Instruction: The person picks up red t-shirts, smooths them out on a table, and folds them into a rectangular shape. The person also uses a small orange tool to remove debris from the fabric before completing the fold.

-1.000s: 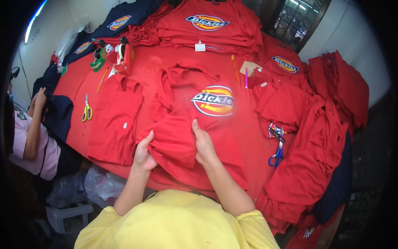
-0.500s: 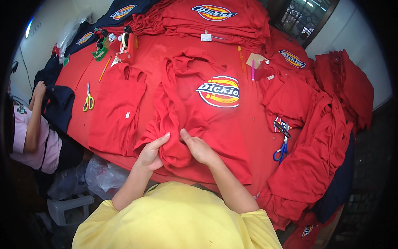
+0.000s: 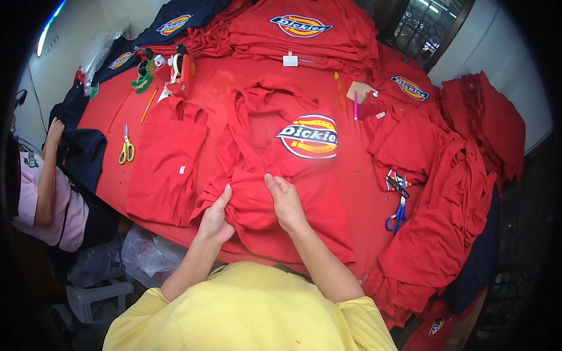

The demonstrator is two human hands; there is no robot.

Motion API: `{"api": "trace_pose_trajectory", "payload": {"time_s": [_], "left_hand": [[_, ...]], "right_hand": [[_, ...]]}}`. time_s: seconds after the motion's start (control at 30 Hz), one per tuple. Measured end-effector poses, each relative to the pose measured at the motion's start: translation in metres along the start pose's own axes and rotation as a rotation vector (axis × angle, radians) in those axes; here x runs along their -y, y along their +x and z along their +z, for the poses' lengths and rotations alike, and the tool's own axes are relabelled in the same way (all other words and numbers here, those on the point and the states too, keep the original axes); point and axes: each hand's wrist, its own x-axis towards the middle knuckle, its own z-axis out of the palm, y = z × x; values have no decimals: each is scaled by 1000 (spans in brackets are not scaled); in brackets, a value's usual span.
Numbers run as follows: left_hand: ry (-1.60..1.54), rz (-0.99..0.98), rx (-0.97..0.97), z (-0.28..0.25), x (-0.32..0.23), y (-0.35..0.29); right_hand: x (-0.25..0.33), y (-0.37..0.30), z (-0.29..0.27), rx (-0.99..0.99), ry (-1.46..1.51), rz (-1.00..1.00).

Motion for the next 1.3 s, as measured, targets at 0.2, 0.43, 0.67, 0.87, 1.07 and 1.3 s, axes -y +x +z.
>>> {"api": "trace_pose_trajectory", "payload": {"time_s": [0.2,0.43,0.67,0.87,1.07,1.3], "left_hand": [[-104,-201,71,-35,25,35],[-327,-60,465,-8,58,87],[11,-277,-81,38,36,54],[26,-150,-202,47,22,51],[-594,530,569,36,67,86],[22,-219,-62,12,37,58]], "right_hand": [[-13,-4,33,-52,-1016,-765],[9,38,20,-174,-1365,-1095],[-41,40,24,-482,-1848,-972],[-7,22,39,211,-1136,-1297],[1,7,54,202,-1307,-1260],[1,26,28,12,-1632,-1050]]}}
